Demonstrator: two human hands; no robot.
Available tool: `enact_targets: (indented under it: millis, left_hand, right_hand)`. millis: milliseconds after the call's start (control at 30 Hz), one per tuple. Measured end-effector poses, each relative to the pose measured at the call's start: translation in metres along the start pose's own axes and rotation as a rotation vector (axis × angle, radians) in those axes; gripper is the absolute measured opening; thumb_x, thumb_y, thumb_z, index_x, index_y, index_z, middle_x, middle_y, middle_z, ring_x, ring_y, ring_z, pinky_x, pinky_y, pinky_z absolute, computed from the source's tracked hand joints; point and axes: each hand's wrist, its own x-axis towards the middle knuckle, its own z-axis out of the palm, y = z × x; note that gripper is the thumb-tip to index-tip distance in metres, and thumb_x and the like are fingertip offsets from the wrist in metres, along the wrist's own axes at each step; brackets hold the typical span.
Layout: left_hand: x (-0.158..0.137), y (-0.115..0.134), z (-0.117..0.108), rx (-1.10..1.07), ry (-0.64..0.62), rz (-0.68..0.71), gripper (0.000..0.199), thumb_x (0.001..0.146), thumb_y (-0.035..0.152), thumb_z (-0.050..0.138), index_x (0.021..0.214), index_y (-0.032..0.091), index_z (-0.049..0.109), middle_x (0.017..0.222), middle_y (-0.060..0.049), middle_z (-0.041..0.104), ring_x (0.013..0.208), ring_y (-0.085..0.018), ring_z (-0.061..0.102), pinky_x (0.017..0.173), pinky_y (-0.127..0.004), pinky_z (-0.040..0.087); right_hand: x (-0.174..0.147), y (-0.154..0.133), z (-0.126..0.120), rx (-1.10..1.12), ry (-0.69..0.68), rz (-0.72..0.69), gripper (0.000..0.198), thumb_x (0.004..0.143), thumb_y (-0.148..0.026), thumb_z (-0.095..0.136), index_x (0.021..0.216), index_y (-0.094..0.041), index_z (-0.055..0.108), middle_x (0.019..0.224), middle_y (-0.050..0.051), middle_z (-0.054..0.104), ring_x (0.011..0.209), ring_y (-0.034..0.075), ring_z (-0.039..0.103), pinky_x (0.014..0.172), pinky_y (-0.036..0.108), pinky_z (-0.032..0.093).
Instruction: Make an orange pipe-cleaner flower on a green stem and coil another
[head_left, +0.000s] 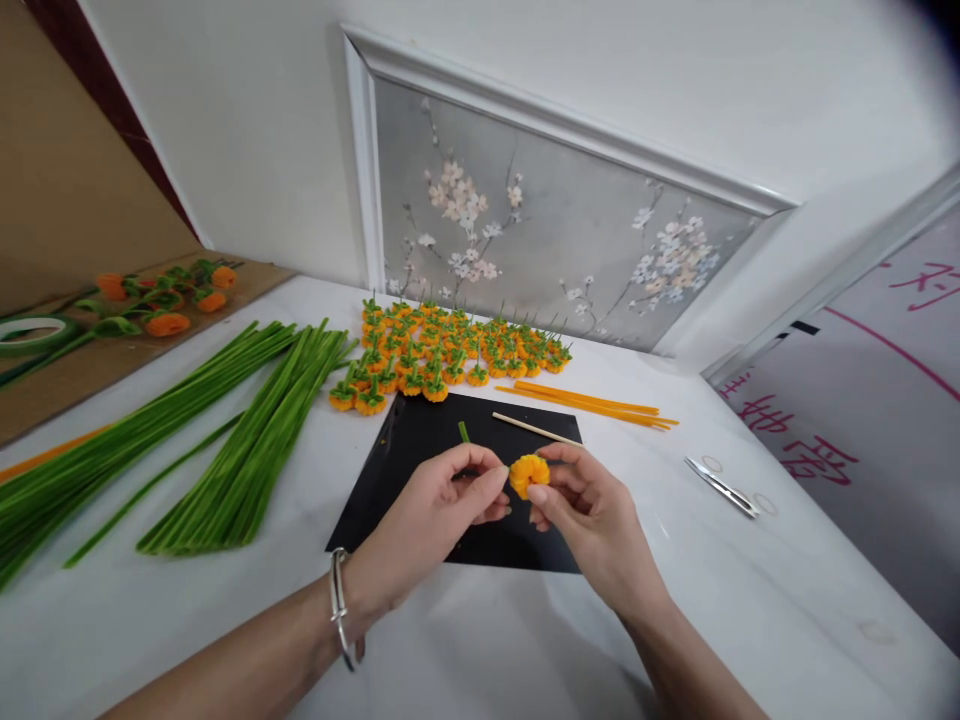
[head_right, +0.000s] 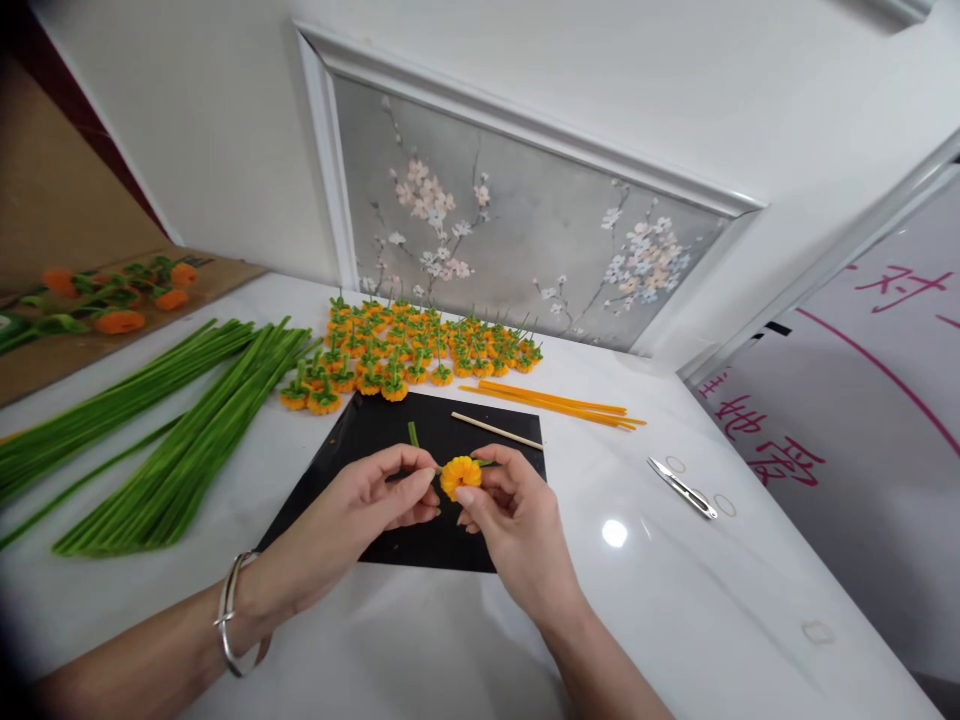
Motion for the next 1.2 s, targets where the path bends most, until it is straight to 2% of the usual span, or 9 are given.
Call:
enact_targets:
  millis: [167, 300, 400, 533, 633, 800, 967, 1067, 1200]
  left_hand:
    - [-0.001, -0.004, 0.000, -0.014, -0.062, -0.156, 0.031, 0.085, 0.043, 0.058, 0.081, 0.013, 0.060, 0.067, 0.001, 0.057, 0.060, -0.007, 0.053, 0.061, -0.019, 0.049]
    - [-0.002, -0.006, 0.000, -0.037, -0.044, -0.143, 0.031, 0.085, 0.042, 0.058, 0.074, 0.012, 0.057, 0.063, 0.002, 0.054, 0.054, -0.005, 0.049, 0.054, -0.016, 0.045]
    - [-0.002, -0.004, 0.000, -0.065, -0.048, -0.149, 0.030, 0.084, 0.040, 0.059, 0.073, 0.012, 0.057, 0.061, 0.003, 0.053, 0.052, -0.005, 0.048, 0.052, -0.016, 0.043]
    - [-0.002, -0.002, 0.000, -0.034, -0.046, -0.129, 0.029, 0.083, 0.039, 0.060, 0.072, 0.012, 0.058, 0.060, 0.002, 0.053, 0.052, -0.006, 0.049, 0.053, -0.017, 0.044]
    - [-0.002, -0.004, -0.001, 0.069, -0.052, -0.066, 0.028, 0.083, 0.039, 0.060, 0.072, 0.013, 0.059, 0.060, 0.002, 0.054, 0.055, -0.008, 0.053, 0.056, -0.020, 0.047]
    - [-0.002, -0.005, -0.003, 0.120, -0.074, -0.032, 0.027, 0.084, 0.040, 0.059, 0.076, 0.014, 0.060, 0.063, 0.002, 0.055, 0.059, -0.009, 0.056, 0.058, -0.021, 0.049]
    - [-0.001, 0.000, -0.003, -0.063, -0.063, -0.154, 0.032, 0.084, 0.046, 0.057, 0.081, 0.014, 0.058, 0.070, 0.000, 0.059, 0.065, -0.010, 0.060, 0.066, -0.023, 0.053]
    - [0.000, 0.001, -0.003, -0.156, -0.048, -0.142, 0.030, 0.085, 0.046, 0.057, 0.088, 0.017, 0.054, 0.078, -0.001, 0.061, 0.070, -0.011, 0.062, 0.069, -0.025, 0.054]
    - [0.001, -0.002, -0.004, -0.107, -0.038, -0.119, 0.029, 0.085, 0.042, 0.059, 0.098, 0.018, 0.051, 0.076, 0.000, 0.061, 0.068, -0.011, 0.062, 0.066, -0.024, 0.054]
  right_hand:
    - [-0.002, 0.008, 0.001, -0.098, 0.028, -0.018, 0.034, 0.079, -0.035, 0.067, 0.106, -0.019, 0.055, 0.081, 0.002, 0.067, 0.063, 0.014, 0.061, 0.060, 0.026, 0.054]
    - [-0.006, 0.012, 0.003, -0.277, 0.041, -0.101, 0.028, 0.082, -0.027, 0.063, 0.108, -0.021, 0.058, 0.090, 0.003, 0.070, 0.075, 0.017, 0.066, 0.068, 0.028, 0.055]
    - [-0.007, 0.009, 0.005, -0.342, 0.025, -0.161, 0.024, 0.084, -0.024, 0.058, 0.107, -0.020, 0.058, 0.093, 0.004, 0.070, 0.076, 0.017, 0.067, 0.071, 0.029, 0.055]
    - [-0.008, 0.006, 0.007, -0.450, 0.074, -0.254, 0.023, 0.083, -0.023, 0.058, 0.106, -0.021, 0.058, 0.087, 0.003, 0.070, 0.074, 0.017, 0.067, 0.072, 0.028, 0.055]
    - [-0.007, 0.006, 0.008, -0.500, 0.080, -0.268, 0.022, 0.082, -0.024, 0.059, 0.104, -0.020, 0.058, 0.081, 0.002, 0.069, 0.069, 0.016, 0.066, 0.068, 0.027, 0.056]
    - [-0.006, 0.009, 0.008, -0.488, 0.077, -0.287, 0.020, 0.083, -0.024, 0.058, 0.103, -0.020, 0.059, 0.084, 0.003, 0.069, 0.071, 0.017, 0.066, 0.068, 0.028, 0.056]
    - [-0.004, 0.012, 0.003, -0.319, 0.033, -0.149, 0.034, 0.082, -0.025, 0.062, 0.115, -0.021, 0.056, 0.091, 0.003, 0.070, 0.078, 0.018, 0.067, 0.074, 0.030, 0.056]
    - [-0.003, 0.014, 0.000, -0.250, -0.013, -0.096, 0.034, 0.082, -0.024, 0.061, 0.116, -0.021, 0.057, 0.091, 0.003, 0.069, 0.076, 0.017, 0.066, 0.073, 0.030, 0.057]
    - [-0.002, 0.014, 0.000, -0.239, -0.046, -0.086, 0.029, 0.085, -0.025, 0.057, 0.113, -0.022, 0.060, 0.087, 0.002, 0.069, 0.070, 0.016, 0.065, 0.069, 0.029, 0.057]
